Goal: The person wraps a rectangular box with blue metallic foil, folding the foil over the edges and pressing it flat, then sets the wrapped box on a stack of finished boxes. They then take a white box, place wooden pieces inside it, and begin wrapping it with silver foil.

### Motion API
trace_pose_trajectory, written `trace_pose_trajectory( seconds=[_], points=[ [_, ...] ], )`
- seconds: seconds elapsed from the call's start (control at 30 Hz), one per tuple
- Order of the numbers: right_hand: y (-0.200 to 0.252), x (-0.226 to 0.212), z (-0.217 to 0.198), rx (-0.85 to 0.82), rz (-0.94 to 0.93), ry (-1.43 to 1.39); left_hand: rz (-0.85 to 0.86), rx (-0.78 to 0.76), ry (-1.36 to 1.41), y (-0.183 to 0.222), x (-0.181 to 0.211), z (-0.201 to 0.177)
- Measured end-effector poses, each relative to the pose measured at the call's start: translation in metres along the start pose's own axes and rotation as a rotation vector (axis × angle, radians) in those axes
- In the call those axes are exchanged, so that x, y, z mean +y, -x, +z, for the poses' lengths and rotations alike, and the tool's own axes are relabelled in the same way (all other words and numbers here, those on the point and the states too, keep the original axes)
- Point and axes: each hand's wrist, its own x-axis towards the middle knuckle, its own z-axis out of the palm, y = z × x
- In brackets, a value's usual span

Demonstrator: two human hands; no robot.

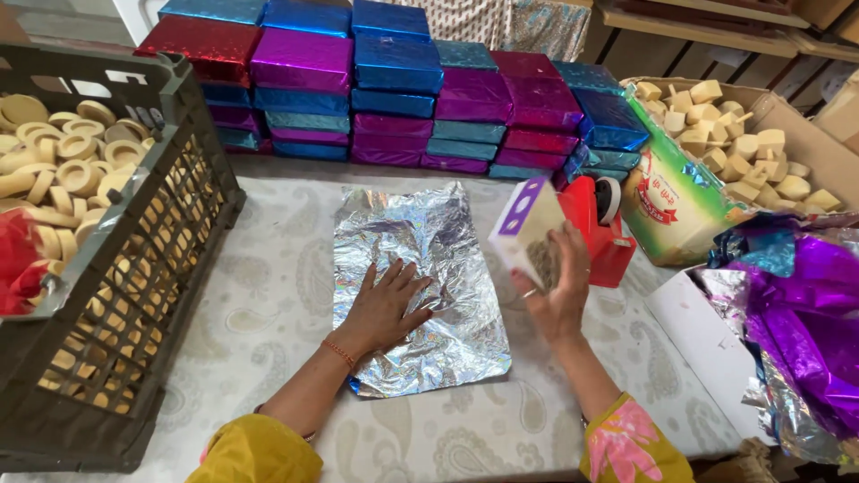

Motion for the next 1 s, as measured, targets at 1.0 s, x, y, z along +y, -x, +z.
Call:
trace_pose_trajectory(
  seconds=[1.0],
  points=[
    [0.016, -0.023, 0.021, -0.467, -0.395, 0.026, -0.392, 0.257, 0.839, -0.011, -0.030, -0.006]
  ],
)
